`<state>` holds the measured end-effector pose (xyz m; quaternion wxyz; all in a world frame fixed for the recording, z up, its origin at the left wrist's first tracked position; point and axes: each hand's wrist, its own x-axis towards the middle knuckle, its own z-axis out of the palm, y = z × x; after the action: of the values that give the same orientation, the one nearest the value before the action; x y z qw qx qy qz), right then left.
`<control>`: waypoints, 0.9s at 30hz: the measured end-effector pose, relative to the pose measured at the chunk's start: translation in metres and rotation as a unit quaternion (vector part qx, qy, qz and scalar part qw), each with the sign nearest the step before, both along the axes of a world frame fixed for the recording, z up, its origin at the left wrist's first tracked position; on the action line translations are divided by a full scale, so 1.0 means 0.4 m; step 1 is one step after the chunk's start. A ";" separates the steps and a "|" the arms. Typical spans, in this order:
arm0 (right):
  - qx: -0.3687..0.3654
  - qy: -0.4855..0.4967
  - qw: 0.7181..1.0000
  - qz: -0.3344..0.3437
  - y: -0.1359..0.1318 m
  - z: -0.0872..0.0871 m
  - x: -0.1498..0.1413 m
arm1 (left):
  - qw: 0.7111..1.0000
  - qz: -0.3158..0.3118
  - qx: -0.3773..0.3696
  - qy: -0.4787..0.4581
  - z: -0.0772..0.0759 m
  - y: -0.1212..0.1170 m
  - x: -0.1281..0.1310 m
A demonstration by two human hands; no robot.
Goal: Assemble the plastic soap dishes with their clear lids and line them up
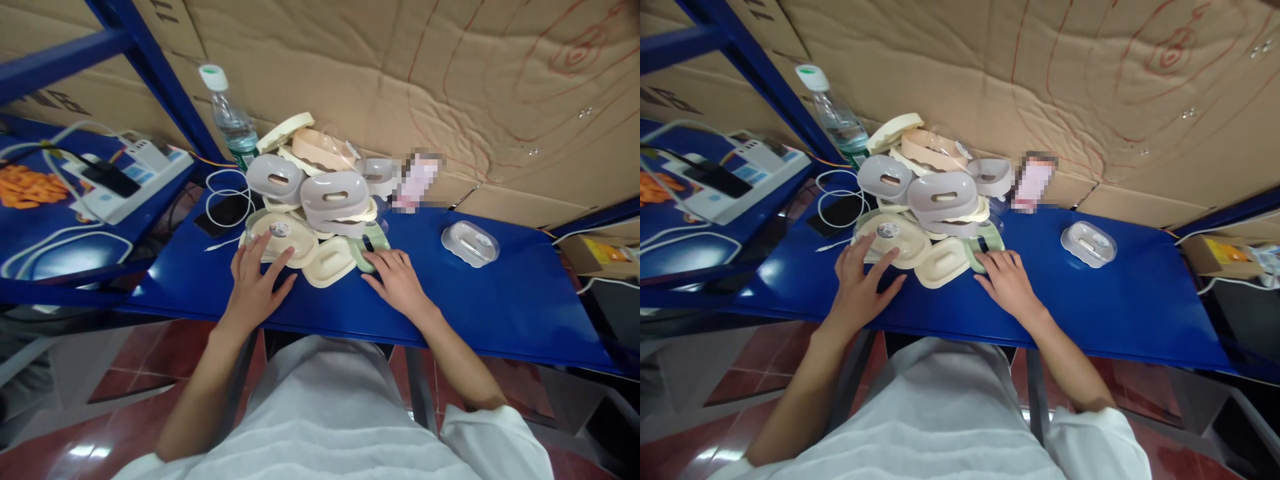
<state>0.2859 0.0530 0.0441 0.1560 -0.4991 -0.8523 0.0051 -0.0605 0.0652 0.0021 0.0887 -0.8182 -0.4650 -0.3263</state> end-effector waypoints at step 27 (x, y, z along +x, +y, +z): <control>0.001 0.209 0.975 -0.078 -0.215 -0.037 0.103 | 0.969 -0.176 -0.163 -0.059 0.003 -0.157 0.100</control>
<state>0.3269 -0.0329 0.0293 0.3313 -0.5522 -0.7589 0.0965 -0.0204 0.0024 0.0032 -0.1322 -0.8699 -0.3649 -0.3042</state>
